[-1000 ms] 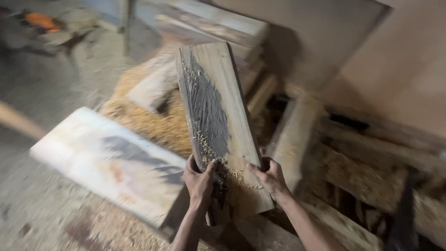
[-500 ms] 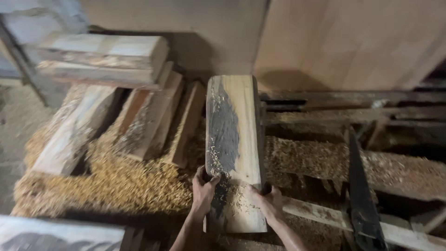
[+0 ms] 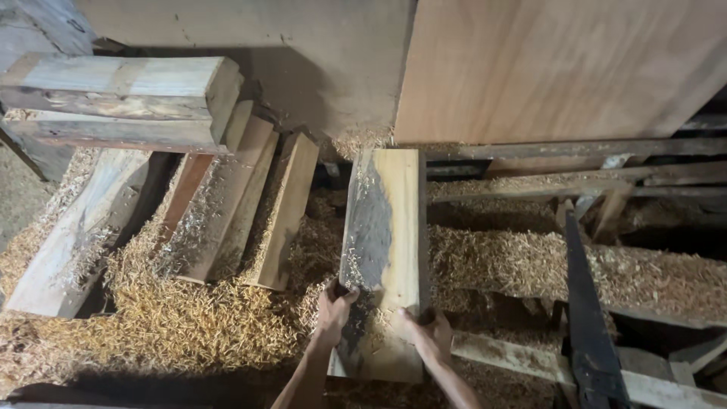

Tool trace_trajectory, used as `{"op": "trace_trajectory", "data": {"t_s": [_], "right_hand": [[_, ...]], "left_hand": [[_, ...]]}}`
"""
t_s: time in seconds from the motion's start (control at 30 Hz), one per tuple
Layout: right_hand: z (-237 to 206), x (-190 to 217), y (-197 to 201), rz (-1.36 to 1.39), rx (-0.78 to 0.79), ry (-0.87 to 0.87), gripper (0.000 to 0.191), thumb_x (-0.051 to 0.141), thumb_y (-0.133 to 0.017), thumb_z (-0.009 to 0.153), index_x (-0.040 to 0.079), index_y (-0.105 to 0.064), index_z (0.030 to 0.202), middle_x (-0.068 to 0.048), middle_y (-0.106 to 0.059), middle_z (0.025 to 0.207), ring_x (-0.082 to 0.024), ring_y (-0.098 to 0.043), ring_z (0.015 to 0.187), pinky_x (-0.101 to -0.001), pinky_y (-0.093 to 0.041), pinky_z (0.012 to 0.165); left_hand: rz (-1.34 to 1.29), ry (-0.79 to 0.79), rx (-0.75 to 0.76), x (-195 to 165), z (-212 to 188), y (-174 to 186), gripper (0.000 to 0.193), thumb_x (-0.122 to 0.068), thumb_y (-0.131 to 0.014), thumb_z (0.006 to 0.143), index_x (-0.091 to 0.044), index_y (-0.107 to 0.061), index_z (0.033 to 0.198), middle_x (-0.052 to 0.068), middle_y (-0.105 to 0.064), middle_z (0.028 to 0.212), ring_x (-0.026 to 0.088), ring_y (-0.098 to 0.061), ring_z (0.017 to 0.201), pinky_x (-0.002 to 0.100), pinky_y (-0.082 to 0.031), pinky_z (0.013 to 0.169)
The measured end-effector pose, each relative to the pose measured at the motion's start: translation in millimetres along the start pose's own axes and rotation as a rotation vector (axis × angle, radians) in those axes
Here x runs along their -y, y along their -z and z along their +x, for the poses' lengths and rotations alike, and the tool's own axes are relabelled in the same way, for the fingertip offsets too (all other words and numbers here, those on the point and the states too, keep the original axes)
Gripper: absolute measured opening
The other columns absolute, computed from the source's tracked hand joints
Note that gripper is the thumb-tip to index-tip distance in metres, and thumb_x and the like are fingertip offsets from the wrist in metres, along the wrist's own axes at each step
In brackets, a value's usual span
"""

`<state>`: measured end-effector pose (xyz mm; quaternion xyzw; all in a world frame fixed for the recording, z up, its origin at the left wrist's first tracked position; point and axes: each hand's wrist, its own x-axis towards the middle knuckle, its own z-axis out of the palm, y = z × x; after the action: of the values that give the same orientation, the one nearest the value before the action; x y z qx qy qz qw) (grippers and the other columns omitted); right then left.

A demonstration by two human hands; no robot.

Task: The person picks up wooden planks from a pile and stacks them on a workbench. They handle each plank individually, turning them over and arranging them into a neat stack.

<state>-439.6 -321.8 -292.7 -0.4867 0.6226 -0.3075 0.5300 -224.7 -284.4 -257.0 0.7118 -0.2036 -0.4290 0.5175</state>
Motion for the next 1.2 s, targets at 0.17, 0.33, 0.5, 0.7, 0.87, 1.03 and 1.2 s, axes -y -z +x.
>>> {"op": "trace_trajectory", "data": {"t_s": [0.17,0.33,0.5,0.7,0.87,1.03,1.2], "right_hand": [[15.4,18.7,-12.4,-0.151,0.033,0.226,0.036,0.043,-0.078,0.086,0.009,-0.07,0.085,-0.003,-0.065,0.067,-0.018,-0.06,0.06,-0.0374,-0.052,0.059],[22.2,38.3,-4.3,-0.318,0.105,0.21,0.043,0.053,-0.072,0.083,0.011,-0.078,0.089,-0.003,-0.069,0.066,-0.019,-0.064,0.058,-0.0366,-0.051,0.059],[21.3,58.1,6.9,-0.885,0.13,0.266,0.086,0.068,-0.079,0.078,0.004,-0.061,0.133,-0.023,-0.068,0.115,-0.038,-0.067,0.106,-0.0457,-0.054,0.09],[-35.6,109.7,-22.1,-0.587,0.062,0.696,0.068,0.05,-0.078,0.083,0.003,-0.063,0.131,-0.026,-0.065,0.128,-0.041,-0.063,0.118,-0.0488,-0.05,0.097],[-118.1,167.4,-80.7,-0.33,0.333,0.69,0.051,0.041,-0.078,0.084,0.006,-0.072,0.121,-0.015,-0.075,0.114,-0.026,-0.071,0.108,-0.0392,-0.056,0.092],[-211.5,176.1,-170.2,-0.211,0.805,0.743,0.044,0.035,-0.078,0.086,0.005,-0.073,0.118,-0.011,-0.079,0.106,-0.017,-0.074,0.096,-0.0314,-0.059,0.087],[-263.6,148.6,-260.0,-0.514,0.946,0.875,0.053,0.038,-0.079,0.083,0.008,-0.071,0.125,-0.014,-0.075,0.109,-0.021,-0.072,0.099,-0.0345,-0.058,0.084]], "left_hand": [[0.415,0.032,-0.154,-19.4,21.1,-0.6,0.061,-0.022,-0.078,0.086,-0.013,-0.06,0.143,0.015,-0.038,0.147,0.032,-0.04,0.13,0.043,-0.036,0.107],[0.326,-0.081,-0.157,-25.9,29.3,-5.9,0.061,-0.028,-0.074,0.08,-0.008,-0.063,0.137,0.018,-0.044,0.153,0.036,-0.046,0.14,0.044,-0.038,0.117],[0.614,-0.407,-0.251,-22.8,-2.0,5.2,0.073,-0.039,-0.06,0.104,0.005,-0.032,0.155,0.032,-0.04,0.153,0.049,-0.038,0.138,0.052,-0.031,0.115],[0.167,-0.189,-0.26,-54.7,-88.4,47.2,0.073,-0.039,-0.046,0.101,-0.01,-0.024,0.164,0.026,-0.061,0.133,0.036,-0.062,0.122,0.042,-0.048,0.108],[0.085,-0.57,-0.449,-72.2,-194.8,134.9,0.062,-0.032,-0.048,0.106,-0.002,-0.031,0.157,0.025,-0.04,0.16,0.035,-0.039,0.15,0.043,-0.033,0.119],[0.09,-0.631,-0.788,-65.4,-280.8,233.3,0.061,-0.034,-0.048,0.107,-0.001,-0.035,0.157,0.023,-0.045,0.158,0.036,-0.044,0.148,0.042,-0.035,0.12],[-0.013,-0.542,-0.999,-41.4,-310.4,300.0,0.063,-0.038,-0.046,0.107,-0.003,-0.034,0.158,0.024,-0.038,0.161,0.04,-0.037,0.15,0.049,-0.029,0.121]]}}
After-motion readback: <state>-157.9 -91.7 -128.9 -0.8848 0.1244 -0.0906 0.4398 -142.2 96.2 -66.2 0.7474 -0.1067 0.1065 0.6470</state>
